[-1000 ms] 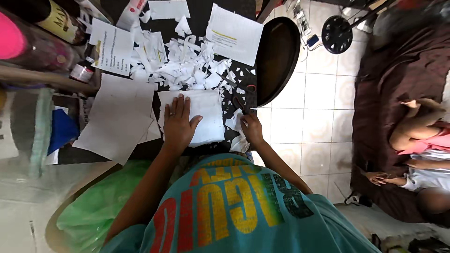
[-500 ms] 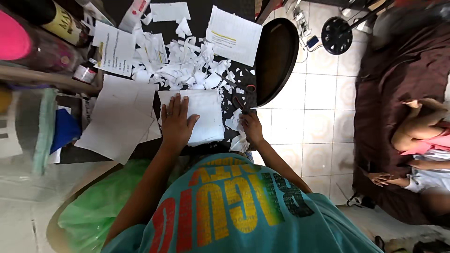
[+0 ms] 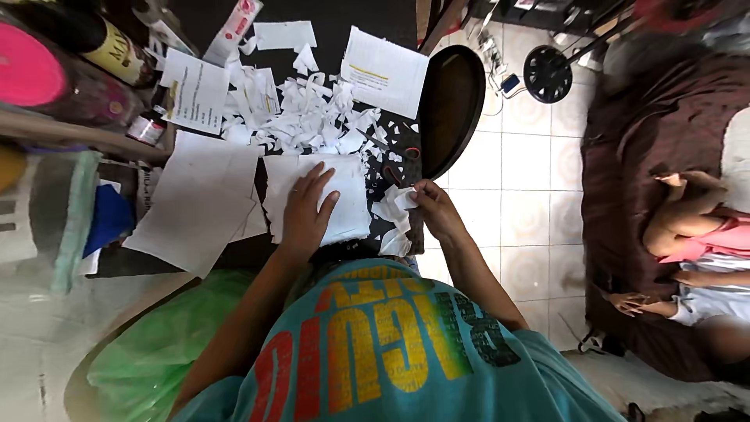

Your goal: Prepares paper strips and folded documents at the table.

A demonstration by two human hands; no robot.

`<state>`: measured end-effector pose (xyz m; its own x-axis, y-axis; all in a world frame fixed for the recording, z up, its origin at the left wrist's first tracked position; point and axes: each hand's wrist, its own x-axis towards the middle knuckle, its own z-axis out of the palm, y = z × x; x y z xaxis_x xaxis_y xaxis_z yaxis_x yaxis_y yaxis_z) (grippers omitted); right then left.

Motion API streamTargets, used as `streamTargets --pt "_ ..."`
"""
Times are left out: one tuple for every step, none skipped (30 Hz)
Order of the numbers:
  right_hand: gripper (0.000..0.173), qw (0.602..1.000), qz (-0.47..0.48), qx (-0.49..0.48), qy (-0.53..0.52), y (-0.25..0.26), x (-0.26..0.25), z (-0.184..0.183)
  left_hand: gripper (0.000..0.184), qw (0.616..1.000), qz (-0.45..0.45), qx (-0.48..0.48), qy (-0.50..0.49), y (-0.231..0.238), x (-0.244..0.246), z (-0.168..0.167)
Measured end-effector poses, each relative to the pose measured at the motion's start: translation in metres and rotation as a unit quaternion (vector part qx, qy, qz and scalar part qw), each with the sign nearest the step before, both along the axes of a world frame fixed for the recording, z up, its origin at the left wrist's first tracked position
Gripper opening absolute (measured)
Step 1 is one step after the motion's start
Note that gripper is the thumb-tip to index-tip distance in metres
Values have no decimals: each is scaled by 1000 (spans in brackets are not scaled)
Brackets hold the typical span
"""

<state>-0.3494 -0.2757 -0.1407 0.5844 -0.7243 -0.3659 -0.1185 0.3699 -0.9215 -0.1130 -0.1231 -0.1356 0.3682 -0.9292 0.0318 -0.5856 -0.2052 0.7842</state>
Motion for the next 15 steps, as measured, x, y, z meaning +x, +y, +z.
streamTargets --pt "10 998 -3 42 -55 1 1 7 48 999 -11 -4 43 -2 -6 3" --pt "11 993 -2 73 -97 3 2 14 46 995 -21 -7 95 -5 -12 5" --pt "11 987 2 95 -129 5 4 19 43 988 -28 -9 153 -8 -19 7" --pt "10 981 11 111 -159 7 6 22 41 976 -33 -7 216 -11 -25 9" --pt "8 974 20 123 -187 10 7 23 39 960 -41 -1 276 -13 -31 11" --pt "8 970 30 130 -203 12 9 24 38 944 -47 3 327 -15 -36 14" --pt "7 968 37 134 -210 15 11 25 35 929 -50 3 365 -17 -40 17" --pt "7 967 40 139 -212 19 13 25 31 919 -50 2 391 -18 -43 21" --pt "7 964 43 148 -216 22 14 24 27 912 -51 0 407 -19 -44 23" --pt "7 960 42 163 -222 25 15 23 22 908 -49 1 416 -20 -45 25" --pt "8 955 34 186 -227 28 16 21 16 907 -44 3 418 -21 -45 26" --pt "9 948 17 216 -233 31 18 20 11 905 -38 4 423 -21 -45 27" --pt "11 941 -1 245 -235 34 20 17 7 902 -37 -2 429 -21 -44 28" --pt "15 930 -21 276 -241 36 22 14 6 902 -47 -13 430 -21 -41 27" --pt "21 924 -32 293 -243 38 23 10 6 904 -67 -25 422 -20 -37 23"
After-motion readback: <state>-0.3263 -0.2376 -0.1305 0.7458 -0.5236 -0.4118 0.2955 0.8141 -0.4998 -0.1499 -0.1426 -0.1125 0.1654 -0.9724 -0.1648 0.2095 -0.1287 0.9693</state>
